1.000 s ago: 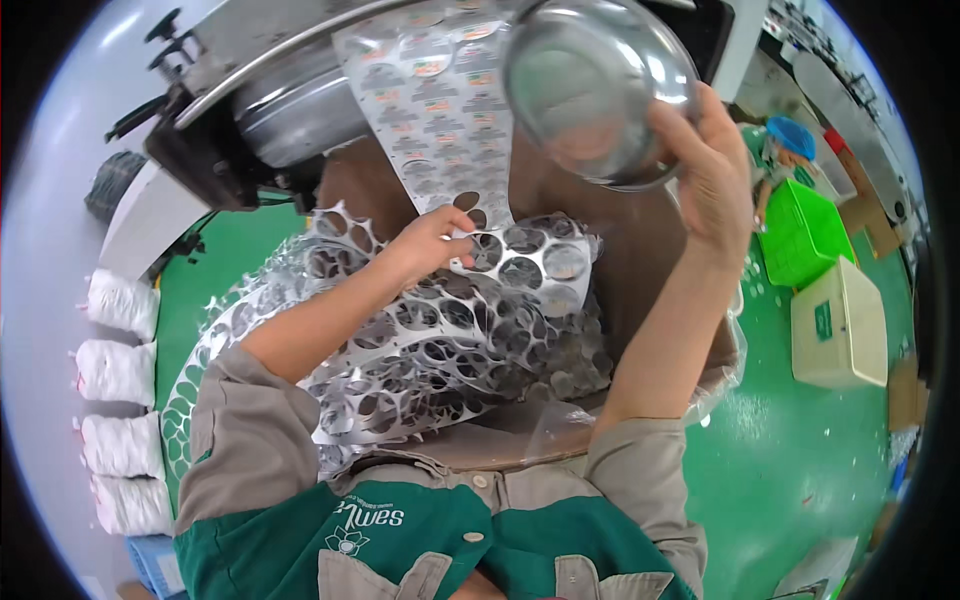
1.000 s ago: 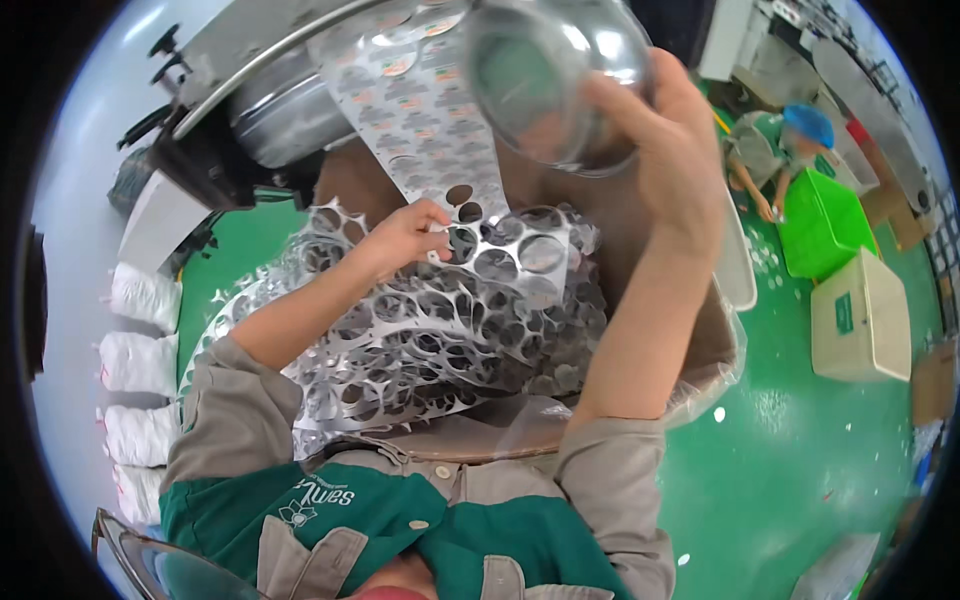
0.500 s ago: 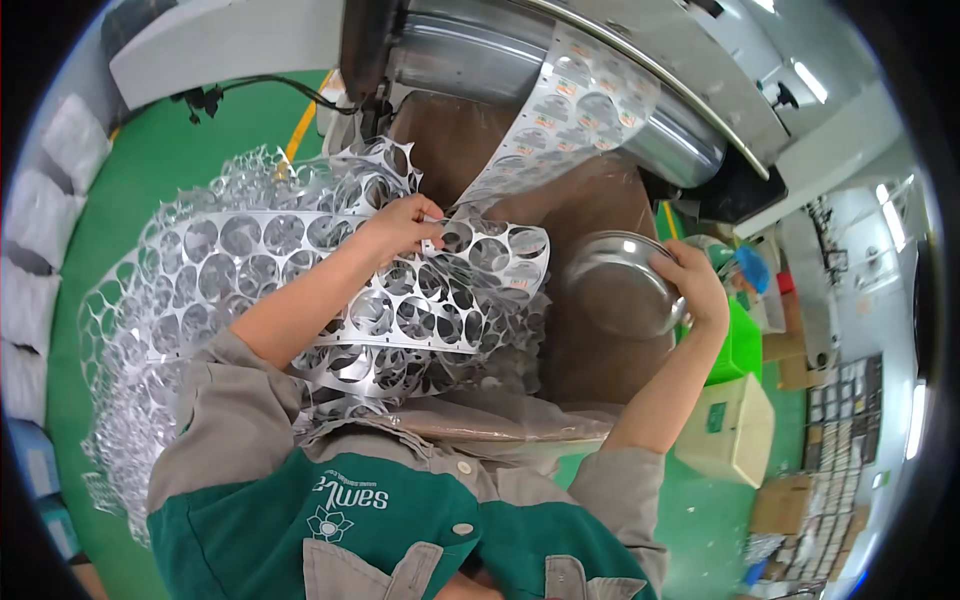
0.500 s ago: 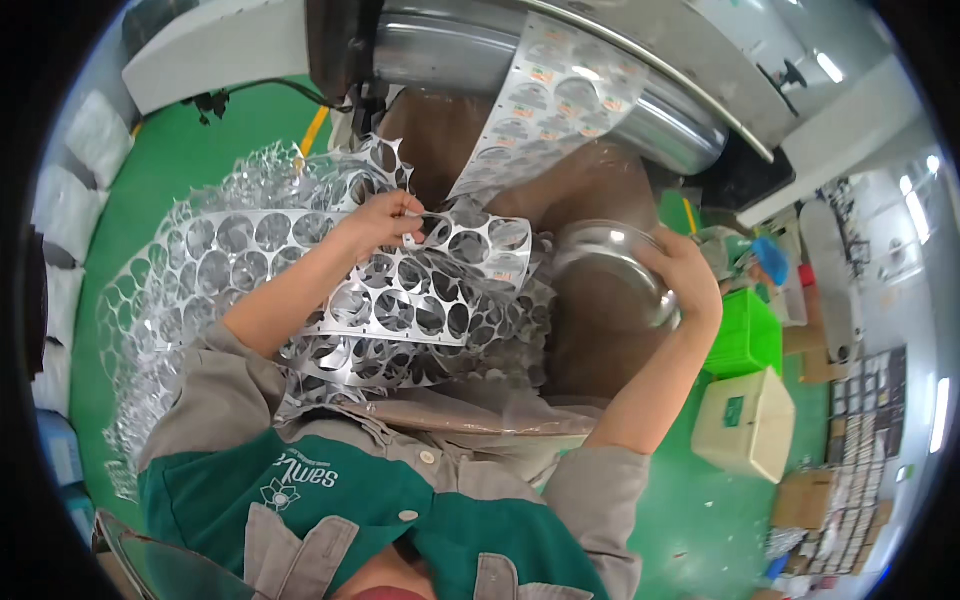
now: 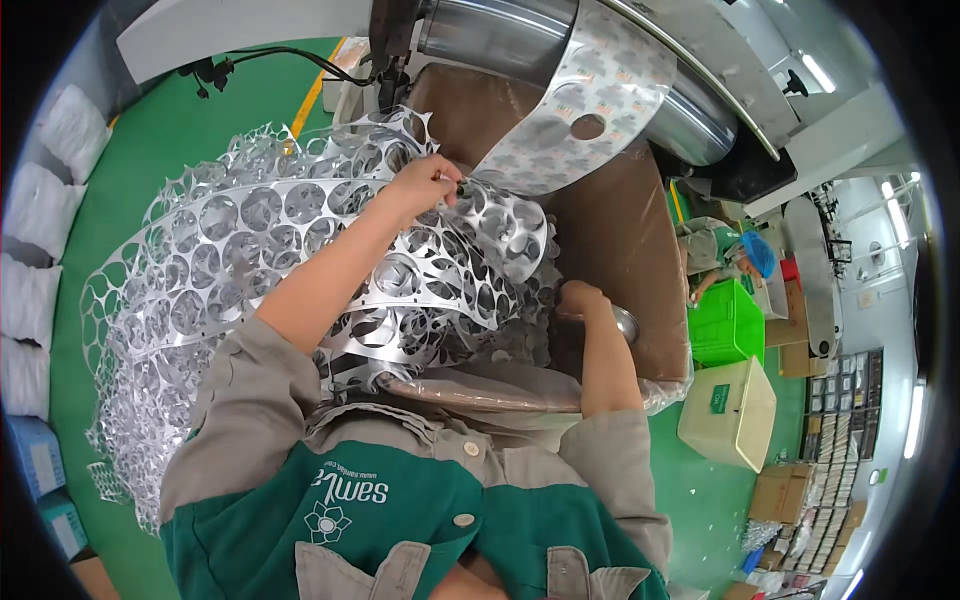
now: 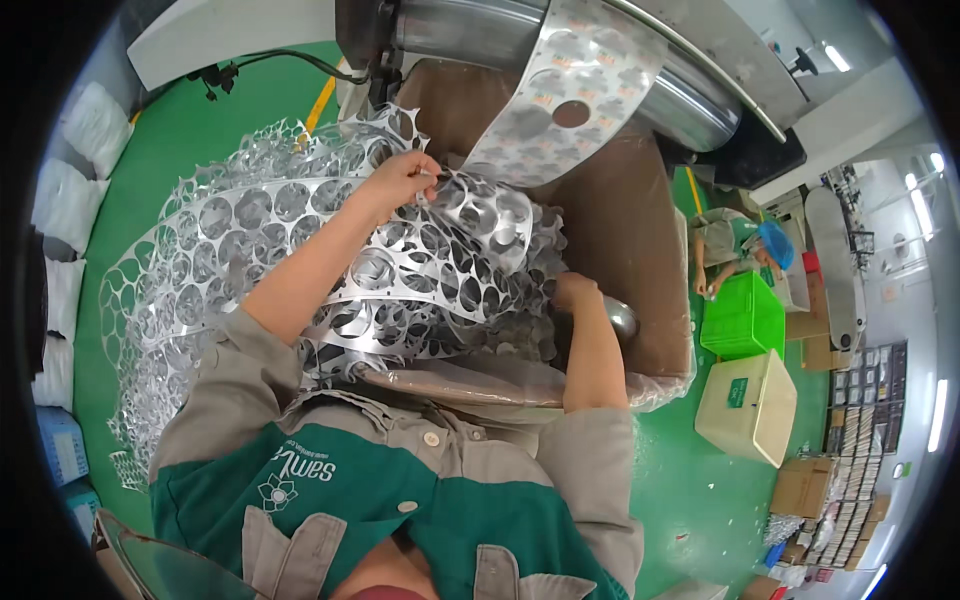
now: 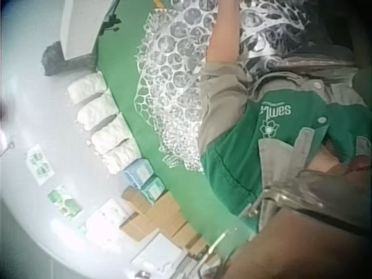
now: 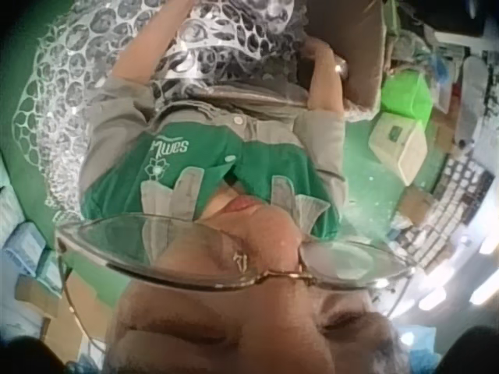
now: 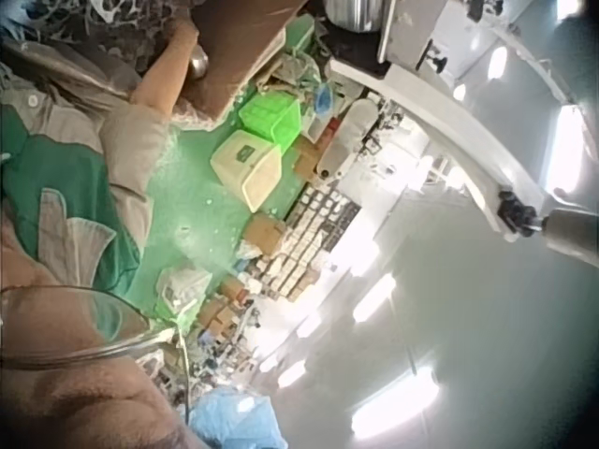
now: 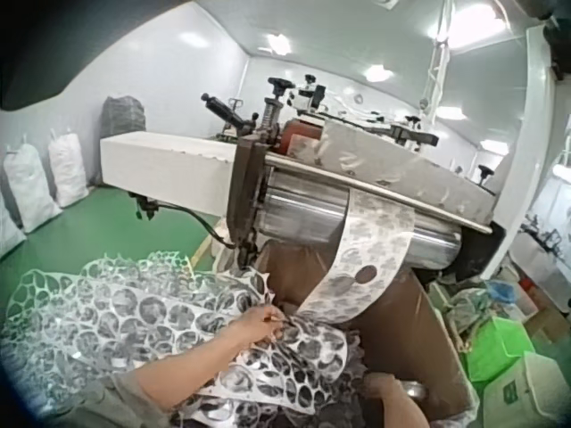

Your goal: The person removes small, round, metallic objects from a white plastic webbing sheet and places them into a cardboard box. The person repeatedly tears the webbing to free the items and drops them into the container.

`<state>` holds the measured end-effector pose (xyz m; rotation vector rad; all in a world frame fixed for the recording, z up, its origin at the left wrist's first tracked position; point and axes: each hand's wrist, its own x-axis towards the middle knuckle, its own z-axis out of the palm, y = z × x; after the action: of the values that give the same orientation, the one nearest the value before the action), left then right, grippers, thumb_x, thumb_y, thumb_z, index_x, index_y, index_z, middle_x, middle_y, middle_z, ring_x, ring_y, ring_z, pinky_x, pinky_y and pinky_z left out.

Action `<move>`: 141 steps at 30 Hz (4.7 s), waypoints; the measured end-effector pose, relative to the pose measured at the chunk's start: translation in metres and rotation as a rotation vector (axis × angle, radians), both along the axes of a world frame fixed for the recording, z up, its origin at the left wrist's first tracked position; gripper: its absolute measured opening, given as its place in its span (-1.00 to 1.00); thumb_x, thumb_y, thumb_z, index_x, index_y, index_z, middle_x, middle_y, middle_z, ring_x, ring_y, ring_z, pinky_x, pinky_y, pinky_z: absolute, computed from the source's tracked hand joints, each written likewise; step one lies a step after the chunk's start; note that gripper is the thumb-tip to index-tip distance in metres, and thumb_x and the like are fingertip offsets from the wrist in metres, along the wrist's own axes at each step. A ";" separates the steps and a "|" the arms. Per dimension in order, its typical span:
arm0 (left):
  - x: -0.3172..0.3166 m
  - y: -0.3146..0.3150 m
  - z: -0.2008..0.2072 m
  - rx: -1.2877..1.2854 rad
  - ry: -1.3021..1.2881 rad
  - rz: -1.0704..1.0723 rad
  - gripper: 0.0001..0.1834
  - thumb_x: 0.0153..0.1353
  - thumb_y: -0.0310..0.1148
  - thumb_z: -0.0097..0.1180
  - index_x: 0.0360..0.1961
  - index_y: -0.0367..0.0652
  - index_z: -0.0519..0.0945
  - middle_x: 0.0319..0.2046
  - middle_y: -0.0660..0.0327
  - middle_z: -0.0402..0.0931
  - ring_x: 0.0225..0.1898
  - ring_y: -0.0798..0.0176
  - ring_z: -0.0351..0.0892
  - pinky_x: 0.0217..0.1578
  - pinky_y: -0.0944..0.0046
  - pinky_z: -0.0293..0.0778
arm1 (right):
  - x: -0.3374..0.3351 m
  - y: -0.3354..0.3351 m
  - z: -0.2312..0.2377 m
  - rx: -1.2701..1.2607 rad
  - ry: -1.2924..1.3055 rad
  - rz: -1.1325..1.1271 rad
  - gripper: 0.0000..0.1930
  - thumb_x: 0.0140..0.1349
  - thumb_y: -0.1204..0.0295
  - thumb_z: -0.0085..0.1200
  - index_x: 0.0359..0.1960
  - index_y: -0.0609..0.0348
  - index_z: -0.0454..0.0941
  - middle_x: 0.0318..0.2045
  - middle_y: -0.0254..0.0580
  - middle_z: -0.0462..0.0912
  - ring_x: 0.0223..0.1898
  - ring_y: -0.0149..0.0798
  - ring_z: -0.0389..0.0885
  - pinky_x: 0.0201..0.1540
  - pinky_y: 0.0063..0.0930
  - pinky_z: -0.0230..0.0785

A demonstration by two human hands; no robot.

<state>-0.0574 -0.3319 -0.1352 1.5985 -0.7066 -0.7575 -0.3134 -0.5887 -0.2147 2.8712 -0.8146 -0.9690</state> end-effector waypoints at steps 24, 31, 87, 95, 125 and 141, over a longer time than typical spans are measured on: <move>-0.038 0.066 0.057 0.034 -0.043 -0.330 -0.80 0.17 -0.37 0.09 -0.21 -0.22 0.52 -0.49 0.40 0.44 -0.42 0.55 0.38 -0.38 0.51 0.29 | 0.009 -0.005 0.062 -0.131 -0.433 -0.127 -0.62 -0.17 0.30 0.22 -0.27 0.19 0.49 -0.24 0.02 0.59 -0.11 0.01 0.54 -0.11 -0.16 0.42; -0.037 0.053 0.054 -0.056 0.251 0.039 -0.75 0.22 -0.39 0.04 -0.08 -0.20 0.48 -0.35 0.35 0.49 -0.35 0.50 0.46 -0.34 0.52 0.36 | -0.026 0.004 0.150 1.975 -1.717 -0.382 -0.57 0.18 0.26 0.07 0.04 0.19 0.39 -0.08 -0.13 0.54 -0.04 -0.20 0.52 0.02 -0.23 0.40; -0.030 0.144 0.206 -0.782 0.001 -0.161 0.07 0.07 0.05 0.16 0.30 -0.36 -0.22 0.28 -0.07 -0.14 0.24 0.04 0.09 0.24 -0.11 0.01 | -0.028 0.011 0.165 1.051 -1.469 -0.470 -0.63 0.16 0.34 0.04 -0.02 0.21 0.42 -0.18 -0.20 0.58 -0.11 -0.32 0.57 -0.10 -0.38 0.46; -0.042 0.175 0.242 -1.087 0.129 -0.250 0.15 -0.12 -0.28 0.25 0.32 -0.25 -0.33 0.33 -0.14 -0.49 0.36 -0.19 -0.47 0.28 -0.24 -0.36 | 0.014 0.015 0.062 1.392 -0.836 -0.472 -0.64 0.16 0.21 0.08 -0.09 0.17 0.45 -0.19 -0.13 0.58 -0.12 -0.22 0.55 -0.12 -0.33 0.41; 0.172 0.526 -0.017 -0.852 0.285 1.695 -0.44 0.11 0.12 0.05 -0.04 -0.07 0.34 -0.17 0.12 0.33 -0.36 0.12 0.36 -0.40 0.10 0.35 | 0.021 0.011 0.114 0.516 -0.375 -0.051 -0.50 -0.08 0.26 0.19 -0.06 0.22 0.46 -0.16 -0.02 0.56 -0.06 -0.14 0.51 -0.02 -0.33 0.34; 0.121 0.464 -0.036 -0.155 0.153 1.016 -0.72 0.22 -0.18 -0.04 -0.31 -0.19 0.51 -0.54 0.35 0.34 -0.48 0.47 0.35 -0.51 0.45 0.31 | 0.044 -0.009 -0.035 0.721 -0.677 -0.423 -0.49 0.05 0.18 0.20 -0.08 0.33 0.42 -0.28 -0.05 0.56 -0.31 -0.19 0.50 -0.31 -0.32 0.32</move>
<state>0.0637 0.1318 -0.1714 1.4811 0.1931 -0.0604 -0.2692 -0.5978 -0.2493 3.8411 -1.3908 -0.2753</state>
